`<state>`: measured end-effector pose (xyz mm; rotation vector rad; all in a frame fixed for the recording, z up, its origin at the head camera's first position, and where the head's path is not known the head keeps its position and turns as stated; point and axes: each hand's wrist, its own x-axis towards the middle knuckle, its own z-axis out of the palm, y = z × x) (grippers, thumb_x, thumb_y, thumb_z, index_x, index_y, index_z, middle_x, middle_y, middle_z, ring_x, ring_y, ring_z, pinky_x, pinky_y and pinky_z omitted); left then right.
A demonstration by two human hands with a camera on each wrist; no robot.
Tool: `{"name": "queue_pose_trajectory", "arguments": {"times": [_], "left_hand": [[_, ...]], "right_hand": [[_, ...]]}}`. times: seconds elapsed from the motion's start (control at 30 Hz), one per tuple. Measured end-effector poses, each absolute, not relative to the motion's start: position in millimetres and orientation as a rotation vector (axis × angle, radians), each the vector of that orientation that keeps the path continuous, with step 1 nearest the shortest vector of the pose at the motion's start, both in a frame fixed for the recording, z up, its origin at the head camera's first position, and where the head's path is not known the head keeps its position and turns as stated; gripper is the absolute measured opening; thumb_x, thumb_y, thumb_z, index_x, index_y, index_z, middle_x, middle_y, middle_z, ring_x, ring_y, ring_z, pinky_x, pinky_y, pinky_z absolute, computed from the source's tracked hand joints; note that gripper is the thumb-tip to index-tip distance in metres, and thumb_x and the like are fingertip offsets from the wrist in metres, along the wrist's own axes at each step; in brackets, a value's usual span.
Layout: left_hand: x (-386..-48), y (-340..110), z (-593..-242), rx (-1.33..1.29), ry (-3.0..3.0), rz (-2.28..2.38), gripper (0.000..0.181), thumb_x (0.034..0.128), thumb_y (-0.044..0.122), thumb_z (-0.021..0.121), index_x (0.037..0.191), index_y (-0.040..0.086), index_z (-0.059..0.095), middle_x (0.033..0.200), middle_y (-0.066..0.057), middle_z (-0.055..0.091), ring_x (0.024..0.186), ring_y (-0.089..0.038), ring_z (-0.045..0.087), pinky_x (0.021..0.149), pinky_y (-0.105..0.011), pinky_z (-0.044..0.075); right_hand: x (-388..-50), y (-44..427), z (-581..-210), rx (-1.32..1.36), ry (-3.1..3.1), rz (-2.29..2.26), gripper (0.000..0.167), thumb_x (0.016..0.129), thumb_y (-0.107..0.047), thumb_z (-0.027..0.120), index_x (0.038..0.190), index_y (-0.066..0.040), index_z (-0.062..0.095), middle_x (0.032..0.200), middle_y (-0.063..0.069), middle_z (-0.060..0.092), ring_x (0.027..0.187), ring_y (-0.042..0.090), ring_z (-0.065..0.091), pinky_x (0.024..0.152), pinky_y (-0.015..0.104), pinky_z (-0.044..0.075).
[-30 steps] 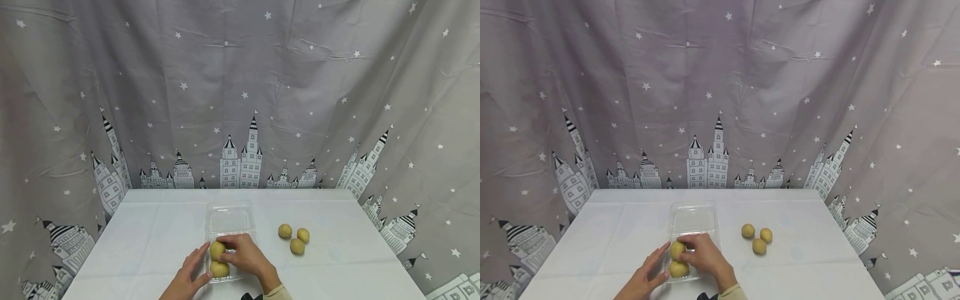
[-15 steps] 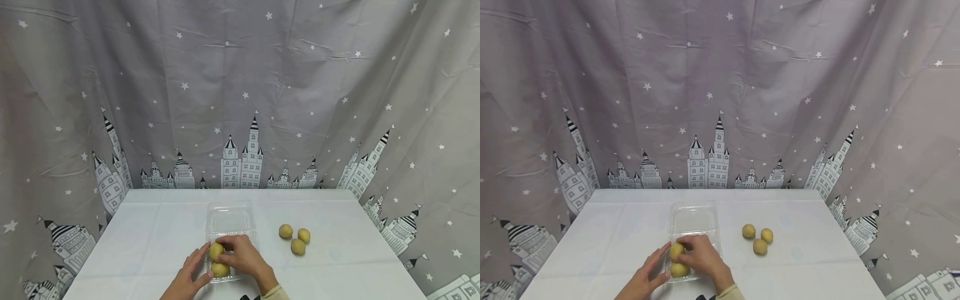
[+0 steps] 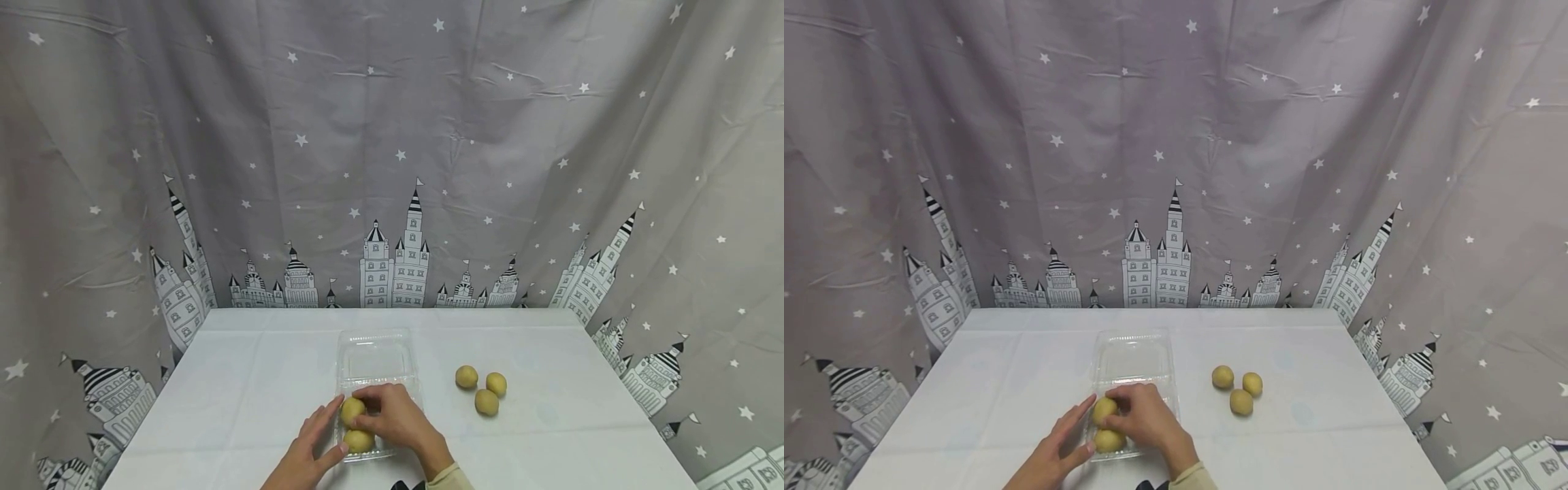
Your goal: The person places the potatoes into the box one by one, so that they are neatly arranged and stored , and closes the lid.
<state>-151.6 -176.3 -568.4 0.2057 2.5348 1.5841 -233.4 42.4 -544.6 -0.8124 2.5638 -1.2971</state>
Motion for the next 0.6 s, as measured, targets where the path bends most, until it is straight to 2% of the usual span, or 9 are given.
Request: {"name": "queue_pose_trajectory", "arguments": {"times": [0.2, 0.4, 0.6], "left_hand": [[-152.0, -176.3, -568.5, 0.22, 2.549, 1.58, 0.078, 0.1033, 0.038, 0.074, 0.171, 0.021, 0.04, 0.177, -0.023, 0.033, 0.16, -0.069, 0.013, 0.115, -0.095, 0.016], [-151.5, -176.9, -569.1, 0.25, 2.575, 1.587, 0.077, 0.1026, 0.036, 0.075, 0.17, 0.019, 0.041, 0.176, -0.024, 0.036, 0.159, -0.07, 0.015, 0.114, -0.095, 0.02], [-152.3, -177.0, -568.4, 0.255, 2.568, 1.588, 0.078, 0.1029, 0.035, 0.075, 0.17, 0.018, 0.04, 0.176, -0.024, 0.035, 0.159, -0.07, 0.014, 0.115, -0.094, 0.016]], "right_hand": [[-232.9, 44.8, -546.3, -0.784, 2.563, -1.284, 0.045, 0.096, -0.035, 0.085, 0.132, -0.009, 0.08, 0.123, -0.002, 0.083, 0.11, 0.002, 0.074, 0.102, 0.025, 0.06], [-233.6, 46.6, -546.8, -0.767, 2.54, -1.316, 0.04, 0.097, -0.03, 0.083, 0.13, -0.008, 0.08, 0.12, -0.003, 0.083, 0.107, 0.0, 0.075, 0.099, 0.023, 0.06], [-235.9, 45.4, -548.5, -0.785, 2.517, -1.361, 0.036, 0.095, -0.024, 0.087, 0.127, -0.008, 0.081, 0.118, -0.001, 0.084, 0.106, 0.001, 0.076, 0.098, 0.022, 0.061]]}}
